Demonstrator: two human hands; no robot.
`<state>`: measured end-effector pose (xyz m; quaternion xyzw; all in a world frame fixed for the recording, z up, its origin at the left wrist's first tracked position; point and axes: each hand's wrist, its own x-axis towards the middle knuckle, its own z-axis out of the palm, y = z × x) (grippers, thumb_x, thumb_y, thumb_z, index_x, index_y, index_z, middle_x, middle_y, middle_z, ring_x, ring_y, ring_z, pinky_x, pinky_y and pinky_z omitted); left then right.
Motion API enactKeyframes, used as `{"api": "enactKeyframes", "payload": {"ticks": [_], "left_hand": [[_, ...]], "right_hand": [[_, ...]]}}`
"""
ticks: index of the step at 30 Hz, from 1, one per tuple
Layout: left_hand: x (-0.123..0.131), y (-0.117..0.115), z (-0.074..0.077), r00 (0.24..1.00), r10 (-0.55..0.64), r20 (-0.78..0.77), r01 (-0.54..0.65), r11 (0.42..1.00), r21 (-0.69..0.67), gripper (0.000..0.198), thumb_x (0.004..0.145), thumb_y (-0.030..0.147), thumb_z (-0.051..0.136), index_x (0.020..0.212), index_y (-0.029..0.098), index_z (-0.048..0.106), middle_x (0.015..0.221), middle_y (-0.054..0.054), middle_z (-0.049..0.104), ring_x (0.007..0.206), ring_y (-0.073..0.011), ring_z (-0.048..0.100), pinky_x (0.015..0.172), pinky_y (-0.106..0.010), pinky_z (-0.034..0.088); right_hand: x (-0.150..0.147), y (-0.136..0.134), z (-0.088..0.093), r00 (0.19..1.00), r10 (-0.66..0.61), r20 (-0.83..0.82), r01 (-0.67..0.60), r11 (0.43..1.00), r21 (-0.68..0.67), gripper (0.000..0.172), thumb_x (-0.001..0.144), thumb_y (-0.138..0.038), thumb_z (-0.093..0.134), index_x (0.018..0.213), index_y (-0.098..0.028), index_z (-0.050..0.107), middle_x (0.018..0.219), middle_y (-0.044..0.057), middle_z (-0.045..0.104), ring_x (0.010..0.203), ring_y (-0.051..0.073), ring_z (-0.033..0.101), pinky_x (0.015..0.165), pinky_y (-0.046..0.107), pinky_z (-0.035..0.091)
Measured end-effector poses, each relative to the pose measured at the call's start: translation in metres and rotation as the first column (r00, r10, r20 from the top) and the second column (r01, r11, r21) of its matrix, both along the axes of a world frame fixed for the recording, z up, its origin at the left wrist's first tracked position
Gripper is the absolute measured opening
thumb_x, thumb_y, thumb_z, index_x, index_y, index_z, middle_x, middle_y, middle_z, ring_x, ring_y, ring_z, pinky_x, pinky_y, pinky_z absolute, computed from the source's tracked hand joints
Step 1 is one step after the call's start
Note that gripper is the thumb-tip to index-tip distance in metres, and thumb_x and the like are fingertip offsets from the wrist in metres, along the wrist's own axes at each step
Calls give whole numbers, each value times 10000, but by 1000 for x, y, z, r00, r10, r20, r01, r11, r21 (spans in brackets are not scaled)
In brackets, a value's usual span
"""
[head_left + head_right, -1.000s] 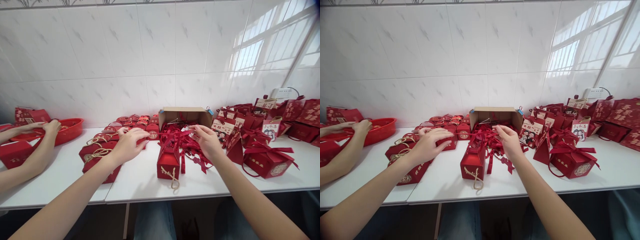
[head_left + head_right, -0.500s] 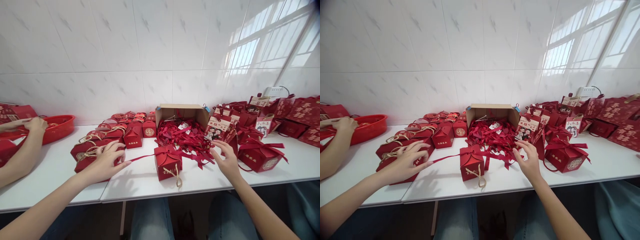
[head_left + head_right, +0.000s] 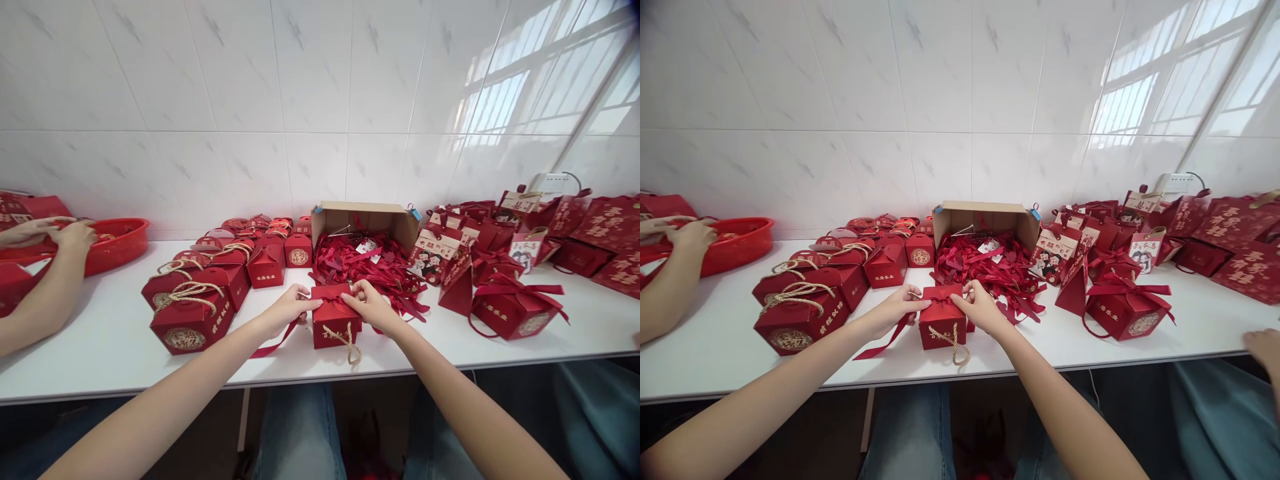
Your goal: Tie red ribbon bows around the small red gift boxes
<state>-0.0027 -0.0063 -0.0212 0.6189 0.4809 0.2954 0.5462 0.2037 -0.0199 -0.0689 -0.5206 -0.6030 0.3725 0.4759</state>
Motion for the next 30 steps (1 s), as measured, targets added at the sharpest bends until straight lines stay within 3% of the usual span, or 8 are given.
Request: {"api": "enactKeyframes", "payload": {"ticks": [4,10,16,19,21,23,27,30], "left_hand": [[-7,2,6,988,-84,-132,88,996,19,457,590,530,702,614,192,396,519,86,310,439,-57,232,436,-228,136],[-14,8,0,982,-18,-189,29,998,56,512,615,669,594,568,190,419,498,76,291,425,-64,215,438,-243,133],[-30,23,-10,946,-63,-319,72,997,16,508,569,667,610,602,160,591,481,33,424,403,-81,290,416,-238,173],[-33,24,-8,950,35,-310,17,986,164,415,613,588,619,645,174,610,661,-34,586,575,-147,475,517,-263,335],[-29,18,-1,953,165,-255,-55,919,390,337,663,527,606,702,193,603,804,-52,629,750,-191,533,675,-298,400],[-19,10,9,958,184,-218,-32,830,557,279,701,472,596,762,200,605,883,-57,646,856,-214,552,794,-333,402],[5,-5,25,963,-51,-266,210,763,612,297,717,387,620,953,208,599,984,-43,653,924,-206,581,839,-329,412],[19,-8,26,965,-103,-241,239,722,649,314,714,334,631,995,200,586,935,-37,660,861,-184,603,766,-288,449]], "right_hand": [[7,-3,5,998,25,-57,-21,997,74,342,701,-447,651,778,-217,411,503,-117,338,468,80,323,492,210,275],[17,-9,15,996,44,-78,-34,991,129,381,627,-429,722,727,-213,424,546,-101,366,492,78,348,503,210,295],[29,-17,19,973,228,36,-215,951,-221,438,750,-585,556,642,-161,564,509,-39,455,434,75,354,427,217,244],[33,-19,20,947,304,-98,-319,920,-229,443,770,-573,548,598,-165,572,517,-28,486,458,82,391,458,226,302],[34,-20,24,914,329,-239,-366,922,-130,357,749,-510,617,629,-175,595,559,-32,513,504,85,435,516,227,358],[32,-19,30,867,354,-351,-395,917,-51,262,720,-441,680,707,-182,642,633,-21,566,574,95,495,595,237,409],[22,-15,40,806,376,-458,-425,905,-5,272,690,-355,730,901,-191,681,754,13,650,652,107,559,675,262,446],[14,-14,44,791,424,-441,-459,888,30,318,700,-346,722,971,-190,664,781,15,662,630,97,569,658,260,448]]}}
